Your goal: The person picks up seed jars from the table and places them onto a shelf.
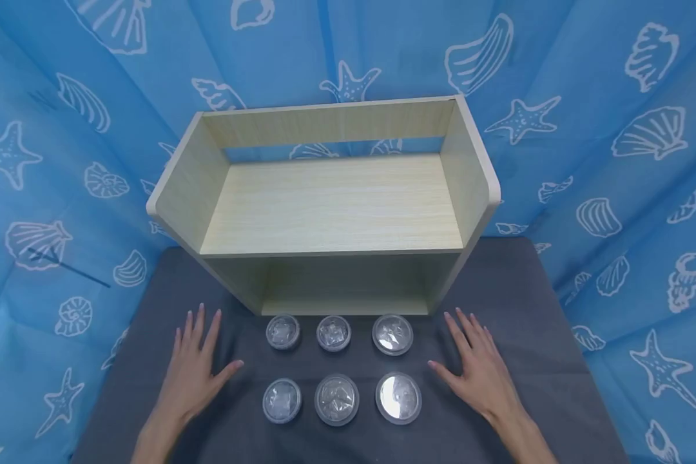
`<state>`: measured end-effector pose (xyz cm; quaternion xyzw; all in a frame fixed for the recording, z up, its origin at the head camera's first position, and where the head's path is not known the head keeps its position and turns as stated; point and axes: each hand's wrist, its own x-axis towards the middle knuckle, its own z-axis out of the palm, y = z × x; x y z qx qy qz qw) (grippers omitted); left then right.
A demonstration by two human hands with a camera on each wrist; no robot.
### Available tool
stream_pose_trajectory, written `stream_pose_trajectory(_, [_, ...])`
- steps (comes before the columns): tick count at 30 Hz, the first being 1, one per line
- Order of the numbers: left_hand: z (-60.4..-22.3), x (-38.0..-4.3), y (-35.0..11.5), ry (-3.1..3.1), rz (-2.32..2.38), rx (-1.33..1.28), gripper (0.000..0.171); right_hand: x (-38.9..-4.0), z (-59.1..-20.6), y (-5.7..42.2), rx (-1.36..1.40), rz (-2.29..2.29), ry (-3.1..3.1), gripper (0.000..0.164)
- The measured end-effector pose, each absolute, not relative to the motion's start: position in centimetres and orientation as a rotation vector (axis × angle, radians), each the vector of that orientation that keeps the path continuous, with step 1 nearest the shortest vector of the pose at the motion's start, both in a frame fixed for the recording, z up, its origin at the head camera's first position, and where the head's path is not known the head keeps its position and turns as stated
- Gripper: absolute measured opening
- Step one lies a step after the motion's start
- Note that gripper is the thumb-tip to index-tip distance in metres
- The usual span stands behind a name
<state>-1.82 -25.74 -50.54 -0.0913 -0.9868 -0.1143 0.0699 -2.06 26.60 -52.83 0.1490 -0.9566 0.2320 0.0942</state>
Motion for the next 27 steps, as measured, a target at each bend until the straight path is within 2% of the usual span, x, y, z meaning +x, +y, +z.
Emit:
stream_pose_trajectory(6, [-48.9, -1.9, -25.3, -2.857, -0.442, -0.369, 0.101, -2.0, -52.0, 25.7, 0.517, 0.810, -2.824, 0.093])
stream_pose_trajectory(16, [-46.7, -2.6, -24.6, -2.669, -0.570, -0.447, 0.090, -1.5, -51.9, 24.0, 0.565, 0.905, -2.750, 0.095])
stream_pose_trajectory(27, [-44.4, -3.1, -23.9, -2.604, -0.652, -0.411, 0.093, -0.7, -51.7, 22.4, 0.582, 1.058, -2.743, 0.090])
